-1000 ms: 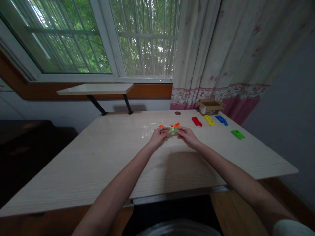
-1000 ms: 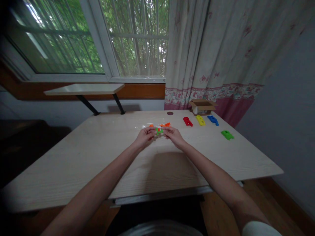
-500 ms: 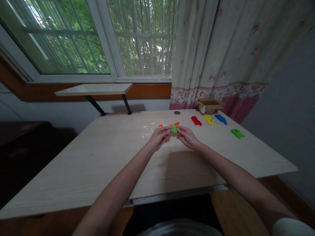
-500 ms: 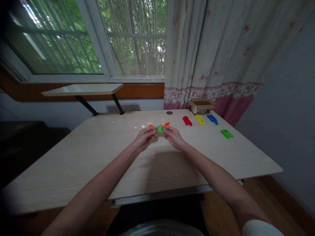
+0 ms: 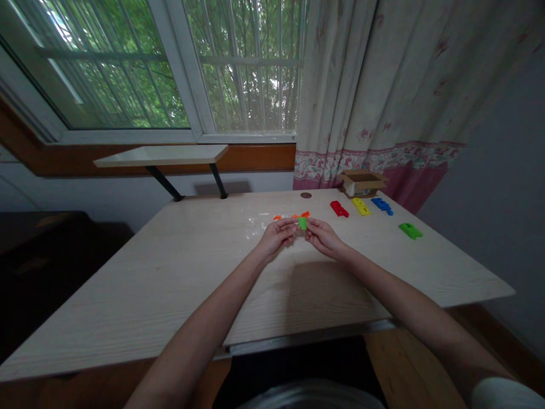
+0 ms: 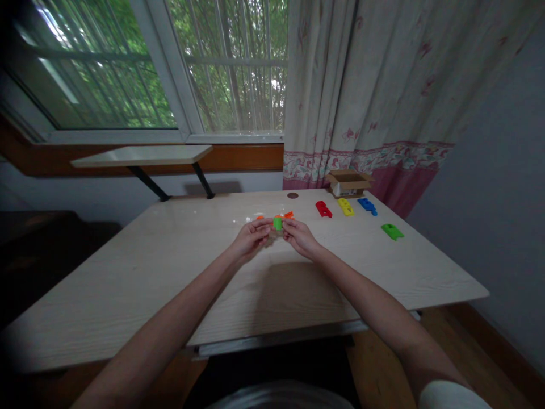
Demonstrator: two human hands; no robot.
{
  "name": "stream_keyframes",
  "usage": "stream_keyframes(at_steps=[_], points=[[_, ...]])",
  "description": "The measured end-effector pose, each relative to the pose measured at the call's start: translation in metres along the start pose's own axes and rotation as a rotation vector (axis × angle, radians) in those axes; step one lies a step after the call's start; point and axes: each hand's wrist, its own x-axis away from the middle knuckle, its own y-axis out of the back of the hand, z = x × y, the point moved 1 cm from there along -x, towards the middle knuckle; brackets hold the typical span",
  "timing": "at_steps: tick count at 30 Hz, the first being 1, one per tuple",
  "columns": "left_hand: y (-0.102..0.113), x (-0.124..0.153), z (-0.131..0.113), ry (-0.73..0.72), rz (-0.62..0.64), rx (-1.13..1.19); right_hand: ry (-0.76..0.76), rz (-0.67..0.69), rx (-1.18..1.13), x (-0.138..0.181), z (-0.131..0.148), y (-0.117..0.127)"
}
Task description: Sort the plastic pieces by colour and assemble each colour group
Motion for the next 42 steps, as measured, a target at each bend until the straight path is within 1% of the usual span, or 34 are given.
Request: stream_keyframes(at_steps=[8,12,18,22,29,35,42], points=[[-0.001,0.002,-0.003,-0.017,-0.035,-0.04,0.012,-0.015,0.0,0.001,0.002,-0.003],[-0.001,0.002,-0.004,-0.025,-0.077,-0.055,0.013,-0.025,0.005,0.002,0.004,-0.005],[0.001,-0.002,-0.001,-0.029,-0.142,-0.018,0.04,-0.04,0.027,0.003,0.005,-0.007],[0.004,-0.004,0.001,-0.016,-0.148,0.007,0.026,-0.041,0.03,0.005,0.007,-0.01],[0.012,-0.008,0.01,0.02,-0.137,-0.012,0.096,-0.097,0.189,0.006,0.007,-0.013],[0.013,-0.009,0.011,0.033,-0.125,-0.01,0.17,-0.133,0.319,0.005,0.007,-0.01],[0.013,-0.009,0.012,0.037,-0.13,-0.011,0.209,-0.167,0.388,0.006,0.009,-0.009]])
